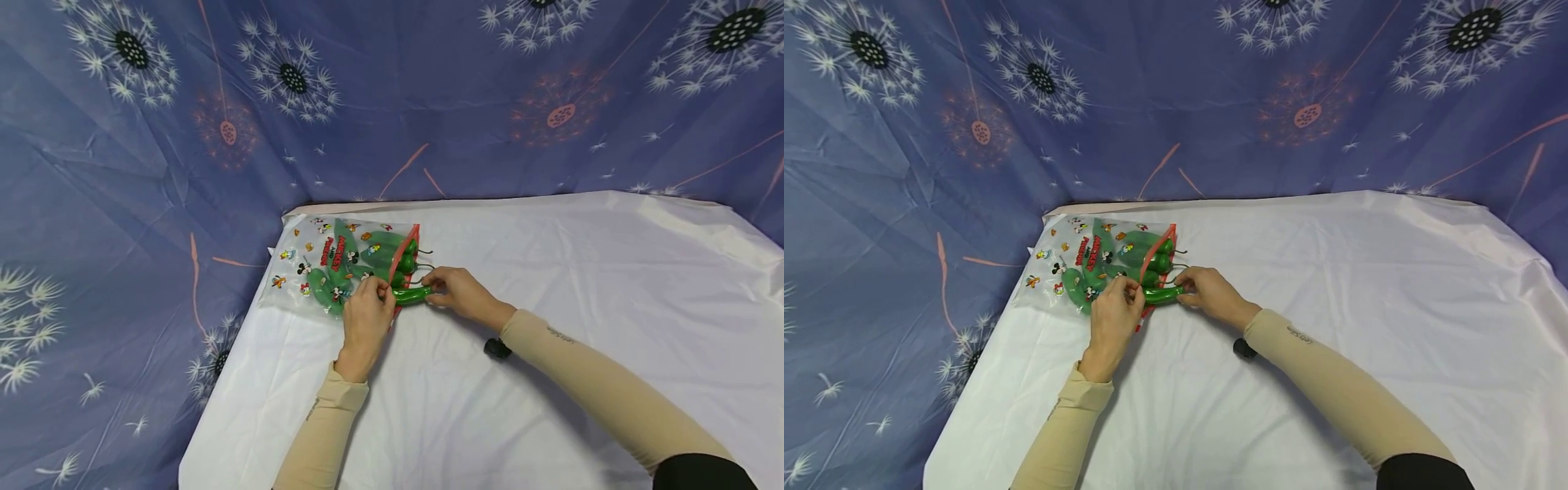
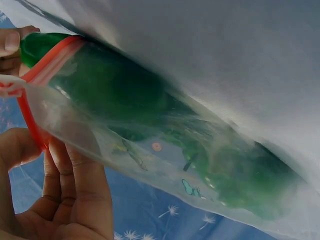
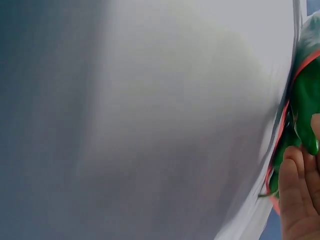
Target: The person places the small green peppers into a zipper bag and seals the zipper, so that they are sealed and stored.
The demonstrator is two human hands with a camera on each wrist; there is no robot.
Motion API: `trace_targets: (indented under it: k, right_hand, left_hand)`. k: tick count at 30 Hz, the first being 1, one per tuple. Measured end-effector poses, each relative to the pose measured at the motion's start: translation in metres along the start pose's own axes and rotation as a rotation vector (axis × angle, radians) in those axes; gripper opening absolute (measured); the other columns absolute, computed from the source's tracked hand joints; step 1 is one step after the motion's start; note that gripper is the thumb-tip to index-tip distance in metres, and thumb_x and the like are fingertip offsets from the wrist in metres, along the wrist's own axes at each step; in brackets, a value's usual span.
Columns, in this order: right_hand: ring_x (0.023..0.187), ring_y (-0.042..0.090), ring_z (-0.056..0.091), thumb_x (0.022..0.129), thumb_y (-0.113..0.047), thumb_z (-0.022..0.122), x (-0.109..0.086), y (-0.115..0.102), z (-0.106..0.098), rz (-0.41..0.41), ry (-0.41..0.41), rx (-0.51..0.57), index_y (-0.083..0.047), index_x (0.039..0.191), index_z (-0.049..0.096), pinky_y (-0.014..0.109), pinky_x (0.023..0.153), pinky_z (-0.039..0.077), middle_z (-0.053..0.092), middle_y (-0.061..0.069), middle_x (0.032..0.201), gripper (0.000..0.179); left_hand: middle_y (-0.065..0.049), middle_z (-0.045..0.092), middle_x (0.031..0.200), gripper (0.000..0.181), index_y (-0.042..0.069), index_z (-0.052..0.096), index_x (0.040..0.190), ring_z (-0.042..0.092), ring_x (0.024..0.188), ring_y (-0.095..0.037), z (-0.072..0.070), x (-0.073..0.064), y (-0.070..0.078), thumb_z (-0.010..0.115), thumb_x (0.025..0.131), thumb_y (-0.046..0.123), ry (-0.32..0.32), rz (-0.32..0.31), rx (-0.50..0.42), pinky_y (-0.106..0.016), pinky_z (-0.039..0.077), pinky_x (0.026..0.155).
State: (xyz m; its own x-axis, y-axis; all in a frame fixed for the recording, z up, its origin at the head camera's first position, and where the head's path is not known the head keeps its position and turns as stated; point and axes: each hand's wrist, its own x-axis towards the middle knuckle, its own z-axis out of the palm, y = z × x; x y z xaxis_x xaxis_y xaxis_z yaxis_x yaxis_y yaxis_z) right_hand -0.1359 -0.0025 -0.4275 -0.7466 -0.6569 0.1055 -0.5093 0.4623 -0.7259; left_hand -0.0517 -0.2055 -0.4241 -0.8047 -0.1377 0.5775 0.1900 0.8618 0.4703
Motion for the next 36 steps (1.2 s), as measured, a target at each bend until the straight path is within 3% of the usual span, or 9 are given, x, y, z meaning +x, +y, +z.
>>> trace_targets:
  k: [11, 19, 23, 26, 30, 36]
  right_hand:
    - [0.095, 0.021, 0.07, 0.092, -0.003, 0.077, 0.027, -0.019, 0.03, -0.04, -0.012, 0.02, 0.0, 0.112, 0.073, 0.033, 0.084, 0.056, 0.073, 0.01, 0.107, 0.021]
    - [0.092, 0.021, 0.072, 0.092, -0.005, 0.076, 0.041, -0.028, 0.046, -0.099, -0.009, -0.023, 0.002, 0.111, 0.072, 0.029, 0.082, 0.057, 0.074, 0.01, 0.103, 0.021]
    - [0.093, 0.022, 0.072, 0.092, -0.004, 0.076, 0.041, -0.024, 0.037, -0.074, -0.009, -0.012, 0.003, 0.114, 0.072, 0.031, 0.083, 0.057, 0.074, 0.012, 0.106, 0.023]
    - [0.096, 0.025, 0.072, 0.092, -0.003, 0.076, 0.039, -0.014, 0.021, -0.033, 0.035, -0.001, 0.003, 0.115, 0.072, 0.035, 0.085, 0.057, 0.074, 0.014, 0.109, 0.025]
    - [0.103, 0.03, 0.07, 0.093, -0.005, 0.076, 0.037, 0.001, -0.002, 0.065, 0.099, -0.005, 0.005, 0.121, 0.07, 0.042, 0.09, 0.056, 0.072, 0.017, 0.115, 0.03]
    - [0.111, 0.033, 0.066, 0.094, -0.006, 0.075, 0.036, 0.021, -0.019, 0.2, 0.115, -0.013, 0.006, 0.13, 0.065, 0.044, 0.094, 0.054, 0.068, 0.02, 0.122, 0.039]
  left_hand:
    - [-0.007, 0.068, 0.079, 0.008, 0.004, 0.068, 0.086, 0.066, 0.059, -0.023, 0.001, 0.0, 0.001, 0.076, 0.088, 0.003, -0.025, -0.014, 0.008, -0.039, 0.054, 0.053]
    - [-0.005, 0.068, 0.08, 0.006, 0.005, 0.069, 0.089, 0.066, 0.061, -0.023, 0.001, 0.0, 0.0, 0.074, 0.087, 0.004, -0.028, -0.036, -0.012, -0.041, 0.055, 0.056]
    - [-0.005, 0.068, 0.079, 0.006, 0.005, 0.069, 0.088, 0.066, 0.061, -0.022, 0.0, 0.0, -0.002, 0.074, 0.087, 0.004, -0.025, -0.028, -0.002, -0.04, 0.054, 0.055]
    - [-0.006, 0.068, 0.079, 0.007, 0.005, 0.068, 0.087, 0.066, 0.06, -0.021, -0.001, 0.001, -0.004, 0.075, 0.087, 0.003, -0.015, -0.021, 0.005, -0.039, 0.054, 0.054]
    - [-0.006, 0.068, 0.077, 0.007, 0.004, 0.068, 0.085, 0.066, 0.059, -0.022, -0.002, 0.002, -0.005, 0.074, 0.087, 0.003, -0.004, -0.02, 0.01, -0.04, 0.054, 0.054]
    - [-0.005, 0.067, 0.076, 0.006, 0.005, 0.069, 0.084, 0.065, 0.059, -0.022, -0.001, 0.002, -0.003, 0.073, 0.086, 0.001, -0.004, -0.024, 0.016, -0.04, 0.053, 0.054]
